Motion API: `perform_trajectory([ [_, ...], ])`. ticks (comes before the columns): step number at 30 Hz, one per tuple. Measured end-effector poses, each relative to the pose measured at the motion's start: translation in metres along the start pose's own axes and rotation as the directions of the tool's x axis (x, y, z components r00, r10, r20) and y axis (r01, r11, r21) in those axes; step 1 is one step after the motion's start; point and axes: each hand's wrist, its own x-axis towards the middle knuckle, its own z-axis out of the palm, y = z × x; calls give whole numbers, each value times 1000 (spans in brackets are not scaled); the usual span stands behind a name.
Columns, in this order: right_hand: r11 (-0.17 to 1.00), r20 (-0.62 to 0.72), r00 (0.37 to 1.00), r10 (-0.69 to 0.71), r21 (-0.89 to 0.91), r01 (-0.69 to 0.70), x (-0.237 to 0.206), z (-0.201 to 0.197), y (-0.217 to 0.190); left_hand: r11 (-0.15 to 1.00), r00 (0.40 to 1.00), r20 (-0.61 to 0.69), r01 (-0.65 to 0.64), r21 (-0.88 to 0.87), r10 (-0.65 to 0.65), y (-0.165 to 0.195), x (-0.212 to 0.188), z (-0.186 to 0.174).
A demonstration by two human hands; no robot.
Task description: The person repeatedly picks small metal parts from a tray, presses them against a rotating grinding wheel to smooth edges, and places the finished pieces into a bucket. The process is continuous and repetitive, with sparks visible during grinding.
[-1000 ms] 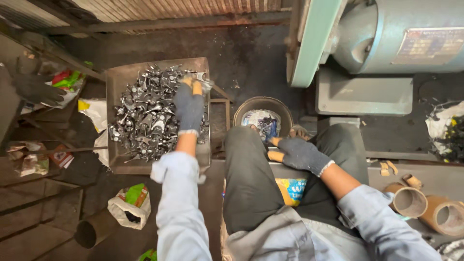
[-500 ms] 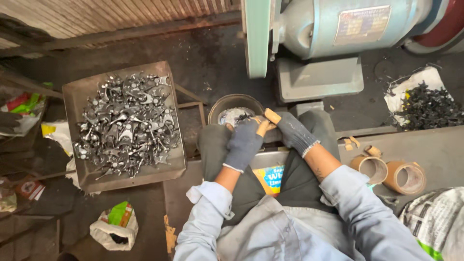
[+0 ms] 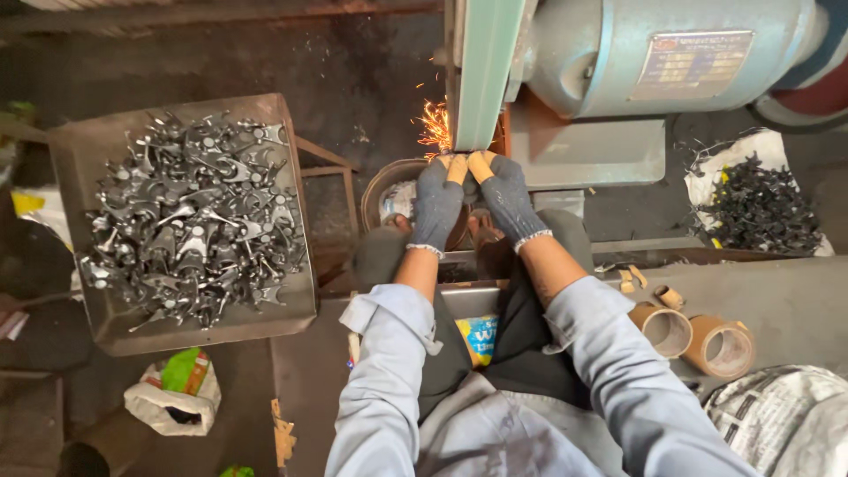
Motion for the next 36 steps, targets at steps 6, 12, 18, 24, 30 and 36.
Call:
perform_trajectory([
  [6,994,-40,995,-94,-52,92,4,-19,11,997,997,-7,-75,29,75,-8,-2,21],
  [12,953,-36,974,-224,-216,212,-22,-21,-6,968,974,197,-150,203,110,27,-4,-11],
  [18,692,158,961,-228,-668,274,-62,-10,-23,628,997,-70,29,777,41,42,32,-173],
  [24,458,484,875,-23,-772,440,-82,30,-10,293,933,-28,-84,952,358,26,96,-288],
  [30,290,657,753,29,-727,623,-95,45,-10,707,822,-369,-57,705,434,23,84,-285],
  [36,740,364,926,-100,-595,313,-90,44,-12,903,924,-243,-353,-244,295,10,-44,-148],
])
